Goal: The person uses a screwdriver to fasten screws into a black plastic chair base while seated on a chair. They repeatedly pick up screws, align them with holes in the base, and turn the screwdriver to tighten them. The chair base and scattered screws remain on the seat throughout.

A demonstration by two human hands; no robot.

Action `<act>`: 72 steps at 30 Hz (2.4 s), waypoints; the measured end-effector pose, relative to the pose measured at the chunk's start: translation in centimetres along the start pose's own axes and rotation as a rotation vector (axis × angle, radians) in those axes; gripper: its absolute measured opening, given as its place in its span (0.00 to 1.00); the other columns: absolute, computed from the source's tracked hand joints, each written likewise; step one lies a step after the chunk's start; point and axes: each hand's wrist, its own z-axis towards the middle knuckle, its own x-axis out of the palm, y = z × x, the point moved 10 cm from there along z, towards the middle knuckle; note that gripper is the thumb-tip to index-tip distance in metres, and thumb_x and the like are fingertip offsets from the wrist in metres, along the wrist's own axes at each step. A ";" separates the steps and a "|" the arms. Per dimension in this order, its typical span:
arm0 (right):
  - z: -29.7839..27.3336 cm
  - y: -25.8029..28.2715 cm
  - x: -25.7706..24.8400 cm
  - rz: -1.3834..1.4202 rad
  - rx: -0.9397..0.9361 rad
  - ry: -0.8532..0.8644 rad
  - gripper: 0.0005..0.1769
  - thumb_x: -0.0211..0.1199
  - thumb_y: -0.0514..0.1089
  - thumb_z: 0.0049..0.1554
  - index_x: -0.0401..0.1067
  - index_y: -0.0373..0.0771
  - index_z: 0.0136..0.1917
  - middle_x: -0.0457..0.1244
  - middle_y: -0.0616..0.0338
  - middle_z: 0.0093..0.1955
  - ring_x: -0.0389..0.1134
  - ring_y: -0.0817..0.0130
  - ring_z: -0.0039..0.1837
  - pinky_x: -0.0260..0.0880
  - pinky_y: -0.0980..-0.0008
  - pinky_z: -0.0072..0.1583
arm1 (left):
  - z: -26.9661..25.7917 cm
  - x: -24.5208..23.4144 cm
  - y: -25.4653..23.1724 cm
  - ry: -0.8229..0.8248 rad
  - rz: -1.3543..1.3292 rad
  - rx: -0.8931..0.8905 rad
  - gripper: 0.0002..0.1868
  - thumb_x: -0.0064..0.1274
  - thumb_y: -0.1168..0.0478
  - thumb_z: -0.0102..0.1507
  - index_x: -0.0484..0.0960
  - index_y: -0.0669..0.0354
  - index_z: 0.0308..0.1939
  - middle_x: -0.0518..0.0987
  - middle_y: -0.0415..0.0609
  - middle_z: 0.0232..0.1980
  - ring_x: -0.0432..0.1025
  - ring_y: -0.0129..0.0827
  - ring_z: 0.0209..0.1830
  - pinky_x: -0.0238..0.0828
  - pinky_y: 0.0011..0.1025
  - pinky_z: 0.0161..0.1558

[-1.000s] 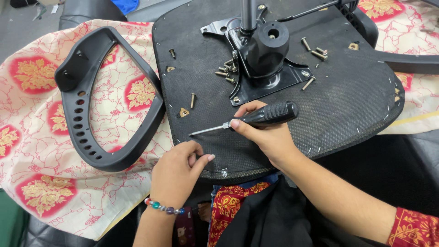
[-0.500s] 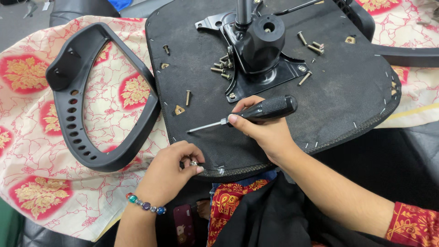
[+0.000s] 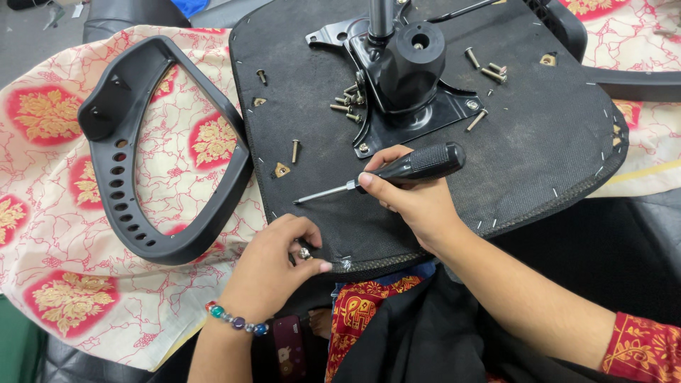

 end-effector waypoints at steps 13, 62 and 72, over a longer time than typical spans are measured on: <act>-0.1 -0.4 0.1 -0.065 0.024 0.035 0.13 0.73 0.42 0.55 0.76 0.39 0.53 0.65 0.68 0.37 0.62 0.82 0.37 0.60 0.80 0.38 | -1.3 -0.6 1.9 -0.225 -0.001 -0.131 0.13 0.68 0.61 0.51 0.83 0.59 0.37 0.74 0.46 0.28 0.69 0.32 0.22 0.68 0.30 0.29; -0.3 0.4 0.3 -0.049 -0.033 0.037 0.11 0.70 0.41 0.58 0.75 0.35 0.52 0.64 0.65 0.36 0.63 0.79 0.36 0.63 0.77 0.38 | -2.6 1.9 6.2 -0.107 -0.589 -0.195 0.19 0.61 0.67 0.57 0.85 0.59 0.53 0.86 0.40 0.42 0.63 0.12 0.25 0.60 0.17 0.27; -0.5 0.2 0.3 -0.069 -0.036 0.037 0.12 0.70 0.40 0.57 0.75 0.34 0.53 0.64 0.64 0.36 0.64 0.78 0.36 0.62 0.77 0.39 | -3.1 0.4 5.5 -0.403 -0.239 -0.247 0.13 0.71 0.62 0.49 0.87 0.61 0.34 0.79 0.44 0.28 0.59 0.21 0.20 0.57 0.25 0.24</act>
